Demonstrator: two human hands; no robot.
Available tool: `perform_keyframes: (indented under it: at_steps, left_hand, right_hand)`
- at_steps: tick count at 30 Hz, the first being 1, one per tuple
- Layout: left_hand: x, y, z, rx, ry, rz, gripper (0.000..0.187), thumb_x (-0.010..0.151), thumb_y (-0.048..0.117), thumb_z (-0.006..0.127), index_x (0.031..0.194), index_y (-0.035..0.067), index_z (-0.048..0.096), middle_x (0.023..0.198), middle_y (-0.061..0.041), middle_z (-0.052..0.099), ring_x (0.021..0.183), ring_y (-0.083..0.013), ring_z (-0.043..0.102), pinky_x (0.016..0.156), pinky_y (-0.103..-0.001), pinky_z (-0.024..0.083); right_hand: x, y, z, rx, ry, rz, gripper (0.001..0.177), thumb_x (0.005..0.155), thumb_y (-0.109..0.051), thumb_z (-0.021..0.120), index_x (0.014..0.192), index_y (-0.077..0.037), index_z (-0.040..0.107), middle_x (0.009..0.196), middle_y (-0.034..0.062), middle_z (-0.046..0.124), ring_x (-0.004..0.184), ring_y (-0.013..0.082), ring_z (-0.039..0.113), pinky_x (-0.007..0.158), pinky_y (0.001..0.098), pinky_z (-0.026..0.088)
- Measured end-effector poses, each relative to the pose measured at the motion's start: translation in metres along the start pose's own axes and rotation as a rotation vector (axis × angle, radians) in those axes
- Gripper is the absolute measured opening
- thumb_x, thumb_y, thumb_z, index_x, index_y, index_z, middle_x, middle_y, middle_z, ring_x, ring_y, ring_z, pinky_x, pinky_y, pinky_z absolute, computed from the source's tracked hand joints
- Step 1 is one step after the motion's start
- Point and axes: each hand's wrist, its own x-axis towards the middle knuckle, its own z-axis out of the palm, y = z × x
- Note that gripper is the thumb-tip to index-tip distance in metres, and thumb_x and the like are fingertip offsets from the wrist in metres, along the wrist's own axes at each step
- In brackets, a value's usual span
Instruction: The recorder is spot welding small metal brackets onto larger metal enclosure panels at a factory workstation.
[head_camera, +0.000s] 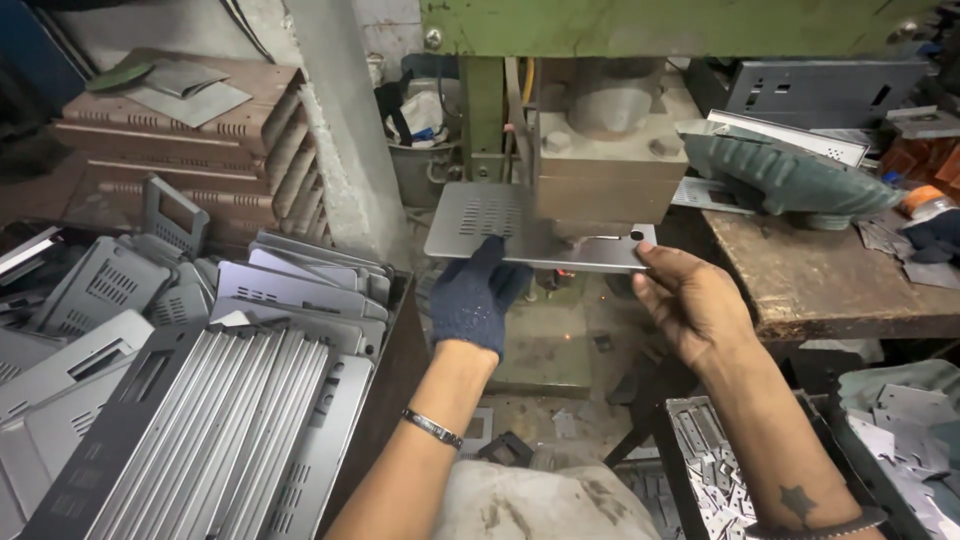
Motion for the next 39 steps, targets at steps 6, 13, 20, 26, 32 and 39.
perform_keyframes:
  at_steps: [6, 13, 20, 26, 32, 39]
  left_hand:
    - [0.003, 0.001, -0.003, 0.057, 0.021, 0.052, 0.024, 0.087, 0.005, 0.076, 0.109, 0.005, 0.068, 0.102, -0.011, 0.070, 0.085, -0.0278, 0.070, 0.073, -0.043, 0.060]
    - [0.017, -0.002, -0.013, -0.048, 0.014, -0.069, 0.025, 0.086, 0.006, 0.072, 0.111, 0.007, 0.069, 0.105, -0.010, 0.072, 0.093, -0.0278, 0.070, 0.079, -0.043, 0.063]
    - [0.014, 0.017, -0.024, -0.037, 0.015, -0.025, 0.030, 0.085, 0.005, 0.071, 0.114, 0.008, 0.069, 0.110, -0.009, 0.071, 0.101, -0.0272, 0.069, 0.084, -0.045, 0.061]
    - [0.011, 0.033, -0.021, 0.036, 0.048, -0.001, 0.027, 0.085, 0.005, 0.071, 0.112, 0.005, 0.068, 0.112, -0.011, 0.072, 0.103, -0.0282, 0.070, 0.086, -0.045, 0.063]
    - [0.011, 0.031, -0.018, 0.034, 0.047, 0.008, 0.027, 0.086, 0.005, 0.073, 0.113, 0.003, 0.068, 0.111, -0.014, 0.072, 0.101, -0.0338, 0.068, 0.084, -0.046, 0.063]
    - [-0.011, 0.014, 0.008, -0.109, 0.002, 0.058, 0.032, 0.085, 0.010, 0.076, 0.116, 0.013, 0.069, 0.112, -0.007, 0.072, 0.101, -0.0260, 0.070, 0.080, -0.044, 0.062]
  right_hand:
    - [-0.001, 0.004, 0.001, 0.026, -0.017, 0.020, 0.011, 0.094, -0.012, 0.072, 0.101, -0.004, 0.070, 0.095, 0.0007, 0.070, 0.081, 0.0074, 0.067, 0.066, 0.0180, 0.059]
    - [-0.010, 0.000, 0.009, 0.002, -0.026, -0.036, 0.010, 0.093, -0.010, 0.072, 0.100, -0.005, 0.069, 0.092, 0.0001, 0.070, 0.075, 0.0066, 0.066, 0.066, 0.0162, 0.058]
    - [0.004, 0.016, 0.018, 0.060, -0.134, -0.059, 0.005, 0.093, -0.003, 0.071, 0.096, -0.001, 0.068, 0.088, 0.0024, 0.070, 0.067, 0.0071, 0.066, 0.062, 0.0162, 0.058]
    - [0.002, 0.021, 0.027, 0.085, -0.115, -0.025, 0.005, 0.094, -0.002, 0.069, 0.096, 0.001, 0.070, 0.090, 0.0029, 0.071, 0.070, 0.0068, 0.065, 0.063, 0.0156, 0.058]
    - [-0.004, 0.019, 0.030, 0.046, -0.114, -0.009, 0.012, 0.094, -0.009, 0.068, 0.100, 0.001, 0.073, 0.093, 0.0017, 0.072, 0.074, 0.0055, 0.065, 0.066, 0.0161, 0.057]
    - [-0.027, 0.031, 0.003, -0.008, 0.026, 0.060, 0.030, 0.095, -0.035, 0.072, 0.106, -0.008, 0.070, 0.095, -0.0011, 0.072, 0.075, 0.0084, 0.065, 0.068, 0.0242, 0.054]
